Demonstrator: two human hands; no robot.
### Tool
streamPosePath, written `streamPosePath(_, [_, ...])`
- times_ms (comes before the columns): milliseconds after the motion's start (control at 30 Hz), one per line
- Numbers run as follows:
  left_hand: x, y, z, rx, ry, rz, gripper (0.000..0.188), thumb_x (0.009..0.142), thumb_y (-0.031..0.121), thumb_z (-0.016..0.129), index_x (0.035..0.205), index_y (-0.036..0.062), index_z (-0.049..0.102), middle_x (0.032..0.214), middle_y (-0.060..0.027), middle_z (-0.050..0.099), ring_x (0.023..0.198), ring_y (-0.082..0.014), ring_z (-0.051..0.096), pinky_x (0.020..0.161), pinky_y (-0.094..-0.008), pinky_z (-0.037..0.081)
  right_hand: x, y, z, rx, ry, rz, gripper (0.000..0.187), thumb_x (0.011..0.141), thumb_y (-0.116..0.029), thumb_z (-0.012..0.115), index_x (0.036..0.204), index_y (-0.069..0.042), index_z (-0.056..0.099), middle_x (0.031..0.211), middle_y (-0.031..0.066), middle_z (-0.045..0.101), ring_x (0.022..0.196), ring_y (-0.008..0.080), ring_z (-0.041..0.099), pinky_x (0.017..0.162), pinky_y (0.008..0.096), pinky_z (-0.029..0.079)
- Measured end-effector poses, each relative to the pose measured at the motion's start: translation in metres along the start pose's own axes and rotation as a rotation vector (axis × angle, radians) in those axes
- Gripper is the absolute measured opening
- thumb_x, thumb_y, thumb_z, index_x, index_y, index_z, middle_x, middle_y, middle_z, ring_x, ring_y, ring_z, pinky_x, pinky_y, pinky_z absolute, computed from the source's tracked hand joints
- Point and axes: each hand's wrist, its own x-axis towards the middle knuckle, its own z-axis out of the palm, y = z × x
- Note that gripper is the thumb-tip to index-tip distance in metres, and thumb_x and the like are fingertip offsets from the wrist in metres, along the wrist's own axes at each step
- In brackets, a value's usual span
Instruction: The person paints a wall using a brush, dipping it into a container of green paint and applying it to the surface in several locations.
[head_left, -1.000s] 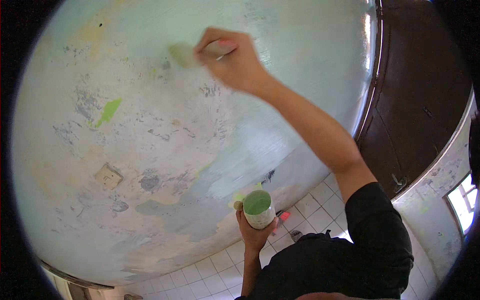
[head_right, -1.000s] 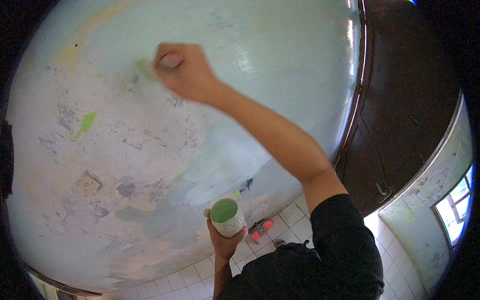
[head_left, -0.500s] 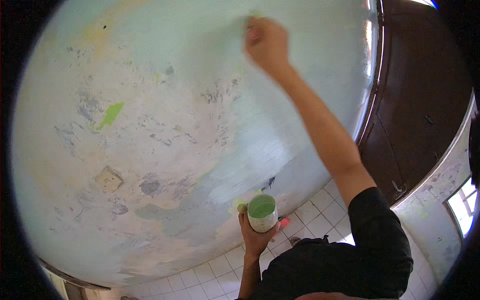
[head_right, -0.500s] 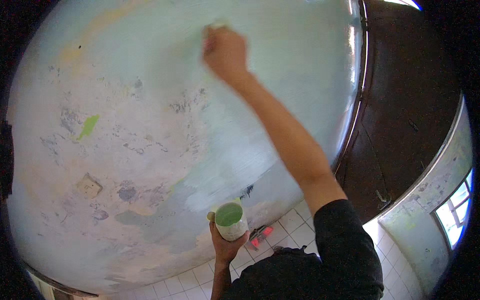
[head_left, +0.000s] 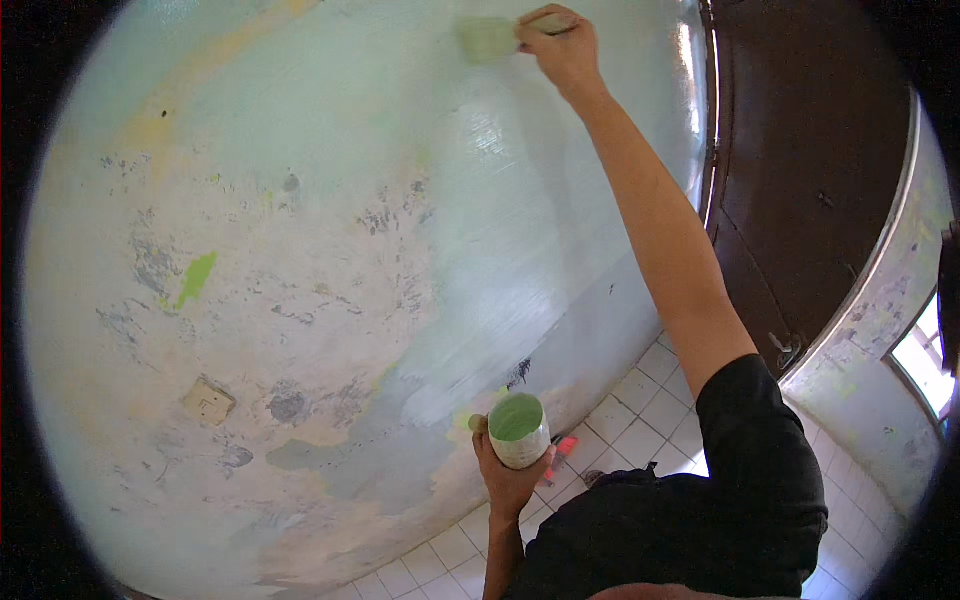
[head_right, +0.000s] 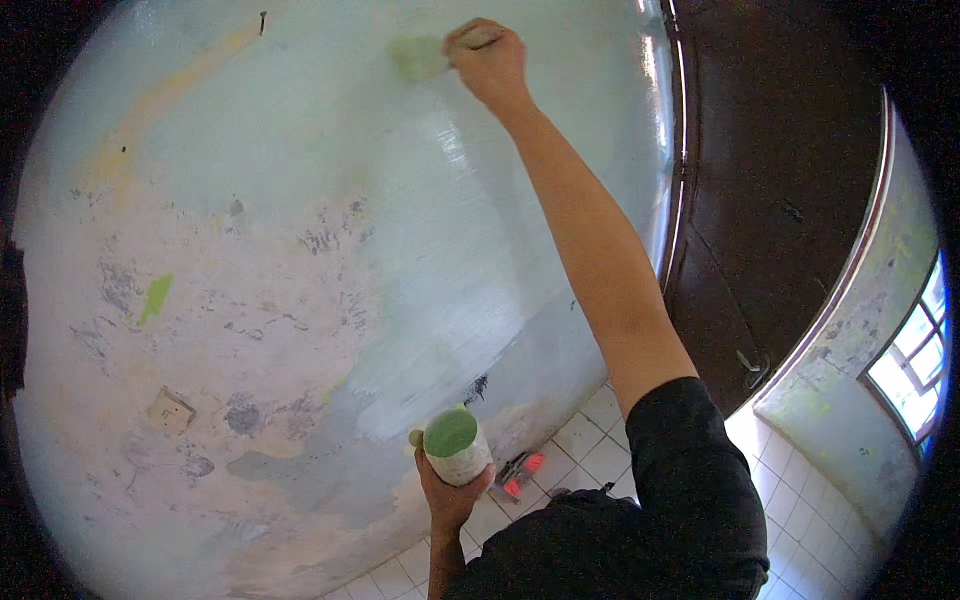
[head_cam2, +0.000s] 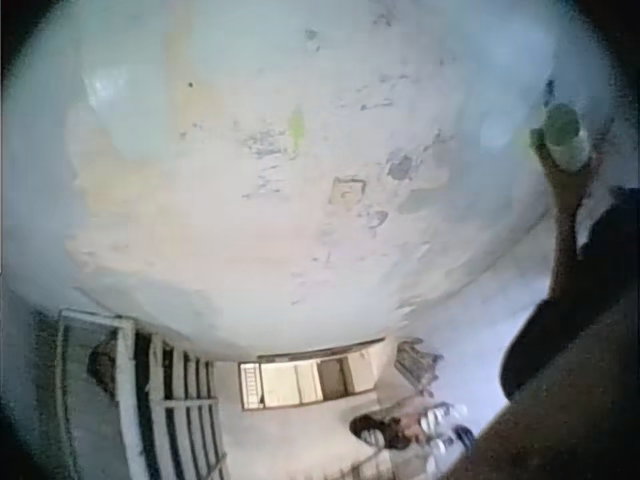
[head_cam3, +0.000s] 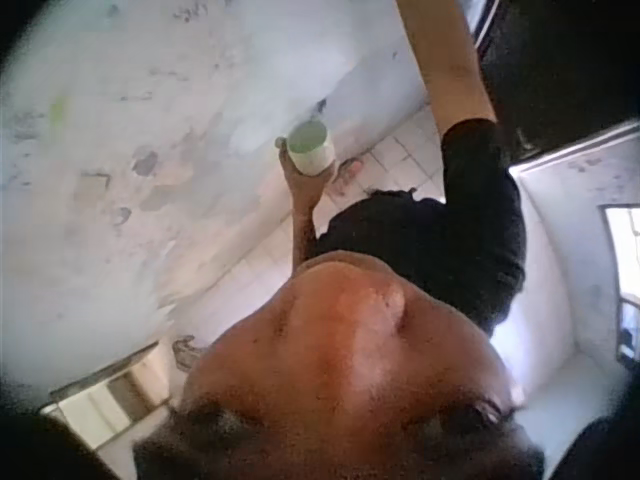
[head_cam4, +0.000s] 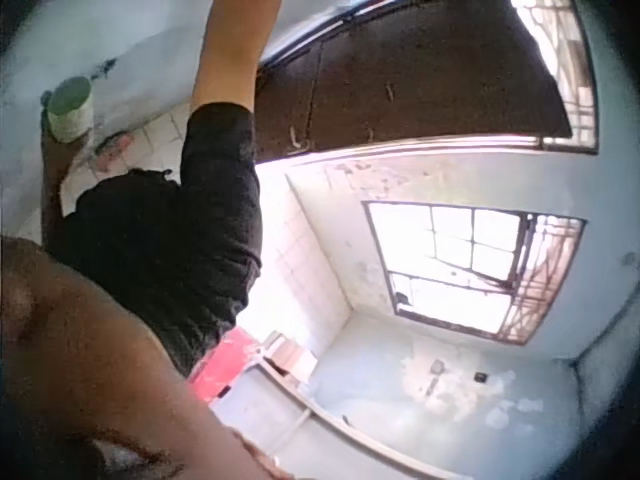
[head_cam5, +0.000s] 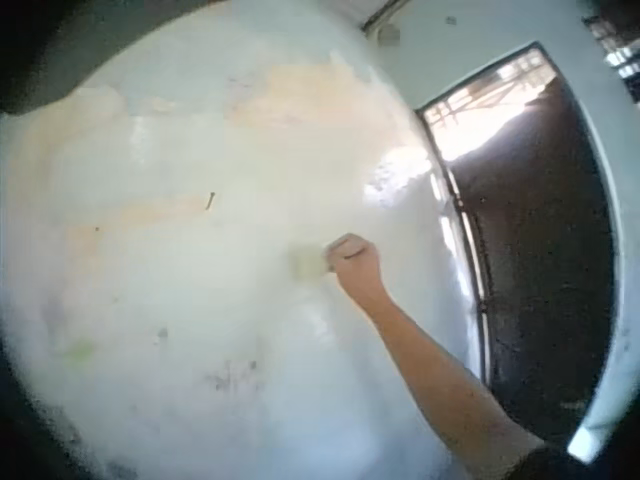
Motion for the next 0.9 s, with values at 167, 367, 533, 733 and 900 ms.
streamPosePath(167, [-0.008, 0.001, -0.004, -0.009, 0.017, -0.024, 0.095, 0.061, 0.027, 0.1, 0.139, -0.0006, 0.054, 0.134, -0.0192, 0.052, 0.128, -0.0391, 0.052, 0.109, -0.049, 0.044, -0.005, -0.002, 0.002, -0.578, 0.119, -0.235, 0.009, 0.086, -0.009, 0.07, 0.091, -0.006, 0.077, 0.089, 0.0139, 0.077, 0.072, 0.0285, 0.073, 0.066, 0.037, 0.058])
streamPosePath(367, [-0.012, -0.005, -0.007, 0.087, 0.041, 0.02, 0.091, 0.062, 0.026, 0.1, 0.137, -0.0003, 0.055, 0.133, -0.0181, 0.051, 0.128, -0.0377, 0.053, 0.108, -0.0496, 0.044, -0.166, -0.112, 0.116, 0.068, -0.46, -0.413, 0.012, 0.078, 0.0, 0.065, 0.087, -0.007, 0.066, 0.079, 0.0152, 0.064, 0.075, 0.0362, 0.063, 0.066, 0.0451, 0.051])
streamPosePath(533, [-0.005, 0.01, 0.0, 0.074, 0.047, 0.061, 0.087, 0.062, 0.024, 0.1, 0.134, 0.0007, 0.057, 0.134, -0.0182, 0.052, 0.127, -0.0377, 0.054, 0.107, -0.0502, 0.045, -0.17, -0.096, 0.096, 0.295, -0.499, -0.196, 0.005, 0.086, -0.001, 0.072, 0.09, -0.004, 0.071, 0.085, 0.012, 0.071, 0.076, 0.0205, 0.068, 0.07, 0.0324, 0.053])
streamPosePath(733, [-0.014, -0.003, -0.014, 0.159, 0.003, 0.05, 0.104, 0.064, 0.021, 0.098, 0.149, 0.0009, 0.041, 0.137, -0.0147, 0.053, 0.125, -0.0305, 0.058, 0.107, -0.0451, 0.048, -0.092, -0.006, -0.003, -0.063, -0.082, -0.011, 0.004, 0.088, -0.003, 0.07, 0.087, -0.001, 0.073, 0.077, 0.0079, 0.068, 0.069, 0.0128, 0.06, 0.067, 0.0302, 0.05])
streamPosePath(900, [-0.021, 0.002, -0.016, 0.174, 0.021, 0.065, 0.105, 0.064, 0.021, 0.099, 0.149, 0.001, 0.041, 0.135, -0.0146, 0.054, 0.125, -0.0298, 0.059, 0.106, -0.0445, 0.049, -0.064, 0.025, -0.031, -0.393, 0.154, -0.061, 0.007, 0.083, -0.001, 0.068, 0.087, -0.003, 0.072, 0.072, 0.0116, 0.066, 0.062, 0.0277, 0.062, 0.061, 0.0361, 0.051])
